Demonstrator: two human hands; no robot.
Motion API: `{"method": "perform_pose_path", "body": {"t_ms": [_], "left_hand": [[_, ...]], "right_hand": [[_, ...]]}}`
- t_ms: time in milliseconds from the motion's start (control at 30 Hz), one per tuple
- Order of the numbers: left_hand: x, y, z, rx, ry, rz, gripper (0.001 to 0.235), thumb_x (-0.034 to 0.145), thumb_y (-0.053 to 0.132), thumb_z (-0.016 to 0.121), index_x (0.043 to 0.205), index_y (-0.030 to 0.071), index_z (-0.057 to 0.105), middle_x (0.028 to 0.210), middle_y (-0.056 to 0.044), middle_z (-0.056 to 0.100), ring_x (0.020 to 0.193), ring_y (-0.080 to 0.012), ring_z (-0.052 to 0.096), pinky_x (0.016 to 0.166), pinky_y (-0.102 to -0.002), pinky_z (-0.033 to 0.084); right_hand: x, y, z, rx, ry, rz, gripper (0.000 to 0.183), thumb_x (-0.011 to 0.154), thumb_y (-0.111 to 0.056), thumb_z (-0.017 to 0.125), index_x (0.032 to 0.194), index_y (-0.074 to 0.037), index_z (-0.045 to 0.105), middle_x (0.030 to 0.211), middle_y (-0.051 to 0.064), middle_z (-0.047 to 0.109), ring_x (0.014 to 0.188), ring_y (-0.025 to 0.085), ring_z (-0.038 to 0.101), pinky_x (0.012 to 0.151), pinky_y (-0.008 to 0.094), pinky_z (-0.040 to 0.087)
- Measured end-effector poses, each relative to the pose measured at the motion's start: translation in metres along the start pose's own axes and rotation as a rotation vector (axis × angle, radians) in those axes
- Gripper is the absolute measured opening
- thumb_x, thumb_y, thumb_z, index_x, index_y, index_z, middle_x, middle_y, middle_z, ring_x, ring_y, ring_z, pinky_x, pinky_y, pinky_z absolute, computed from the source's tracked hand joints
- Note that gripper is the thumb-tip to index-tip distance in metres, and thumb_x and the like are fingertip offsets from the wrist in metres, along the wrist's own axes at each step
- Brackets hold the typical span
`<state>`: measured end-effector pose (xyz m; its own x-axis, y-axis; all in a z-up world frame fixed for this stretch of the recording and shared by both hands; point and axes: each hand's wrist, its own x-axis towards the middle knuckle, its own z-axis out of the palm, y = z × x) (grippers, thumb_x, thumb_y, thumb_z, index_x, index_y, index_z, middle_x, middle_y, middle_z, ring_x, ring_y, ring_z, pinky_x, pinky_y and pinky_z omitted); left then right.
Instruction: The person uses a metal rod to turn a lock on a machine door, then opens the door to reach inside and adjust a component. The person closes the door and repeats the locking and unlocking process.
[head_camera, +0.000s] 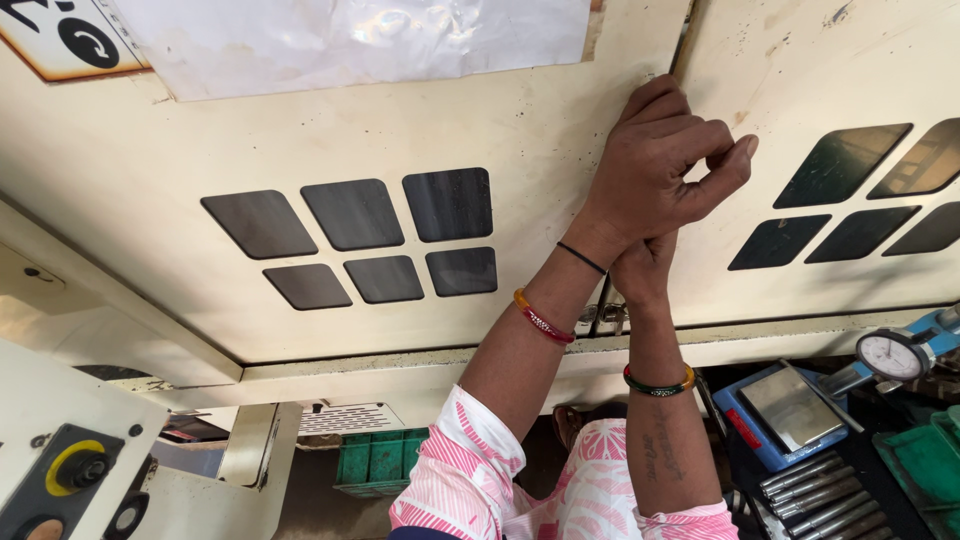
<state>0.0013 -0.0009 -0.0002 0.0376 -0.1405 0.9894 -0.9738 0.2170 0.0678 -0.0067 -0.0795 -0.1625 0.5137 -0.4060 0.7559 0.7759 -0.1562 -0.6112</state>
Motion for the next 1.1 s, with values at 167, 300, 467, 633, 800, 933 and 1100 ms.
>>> {"method": "perform_pose_path", "body": {"t_ms": [167, 300, 467, 633, 800, 933, 1100], "left_hand": [[0.0, -0.001, 0.001, 0.002, -0.005, 0.011, 0.026, 0.092, 0.021, 0.074, 0.067, 0.017, 0.064, 0.053, 0.006, 0.051, 0.061, -0.0128, 0.044, 0.087, -0.026, 0.043], [0.001, 0.0, 0.0, -0.009, -0.015, 0.0, 0.026, 0.092, 0.021, 0.074, 0.068, 0.017, 0.064, 0.054, 0.005, 0.052, 0.062, -0.0139, 0.044, 0.087, -0.025, 0.043], [-0.002, 0.004, -0.002, -0.01, 0.014, -0.013, 0.022, 0.092, 0.018, 0.073, 0.071, 0.014, 0.066, 0.064, 0.004, 0.059, 0.071, -0.0136, 0.054, 0.103, -0.031, 0.046], [-0.014, 0.007, -0.005, -0.018, 0.136, -0.057, 0.013, 0.093, 0.023, 0.075, 0.087, 0.014, 0.067, 0.109, -0.004, 0.067, 0.103, -0.0177, 0.065, 0.115, -0.036, 0.044], [-0.039, 0.021, -0.002, -0.143, 0.275, -0.315, 0.046, 0.099, 0.032, 0.074, 0.131, 0.008, 0.051, 0.137, -0.012, 0.049, 0.121, -0.0247, 0.056, 0.104, -0.031, 0.052], [-0.063, 0.028, 0.007, -0.259, 0.127, -0.699, 0.064, 0.09, 0.034, 0.074, 0.136, 0.002, 0.043, 0.102, -0.002, 0.059, 0.071, -0.0112, 0.058, 0.063, -0.024, 0.051], [-0.078, 0.016, 0.009, -0.214, 0.067, -0.712, 0.045, 0.094, 0.031, 0.075, 0.125, 0.005, 0.056, 0.068, 0.0, 0.044, 0.058, -0.0095, 0.043, 0.057, -0.026, 0.041]], "right_hand": [[-0.001, 0.004, -0.003, 0.001, -0.01, 0.018, 0.02, 0.112, -0.02, 0.062, 0.115, 0.0, 0.061, 0.098, 0.001, 0.066, 0.089, 0.006, 0.063, 0.07, 0.022, 0.051], [-0.002, 0.003, -0.001, 0.041, 0.01, 0.042, 0.021, 0.11, -0.017, 0.062, 0.12, 0.001, 0.059, 0.108, 0.002, 0.066, 0.096, 0.006, 0.062, 0.076, 0.023, 0.052], [0.0, -0.004, 0.002, 0.041, 0.003, 0.011, 0.027, 0.107, -0.013, 0.06, 0.13, 0.001, 0.055, 0.127, 0.003, 0.061, 0.116, 0.009, 0.059, 0.097, 0.027, 0.053], [-0.002, -0.018, 0.007, -0.068, -0.03, -0.04, 0.023, 0.11, -0.013, 0.058, 0.129, 0.001, 0.055, 0.127, 0.005, 0.06, 0.116, 0.01, 0.06, 0.097, 0.028, 0.053], [-0.026, -0.051, 0.005, -0.161, 0.051, 0.04, 0.024, 0.113, -0.011, 0.055, 0.131, 0.005, 0.056, 0.125, 0.008, 0.06, 0.108, 0.011, 0.056, 0.094, 0.027, 0.048], [-0.073, -0.072, -0.006, -0.002, 0.434, 0.389, 0.027, 0.11, -0.021, 0.049, 0.127, -0.001, 0.052, 0.11, 0.003, 0.067, 0.098, 0.008, 0.067, 0.08, 0.026, 0.055], [-0.147, -0.061, -0.017, 0.189, 0.702, 0.542, 0.03, 0.108, -0.036, 0.058, 0.12, -0.009, 0.056, 0.077, -0.001, 0.046, 0.061, 0.01, 0.041, 0.053, 0.026, 0.037]]}}
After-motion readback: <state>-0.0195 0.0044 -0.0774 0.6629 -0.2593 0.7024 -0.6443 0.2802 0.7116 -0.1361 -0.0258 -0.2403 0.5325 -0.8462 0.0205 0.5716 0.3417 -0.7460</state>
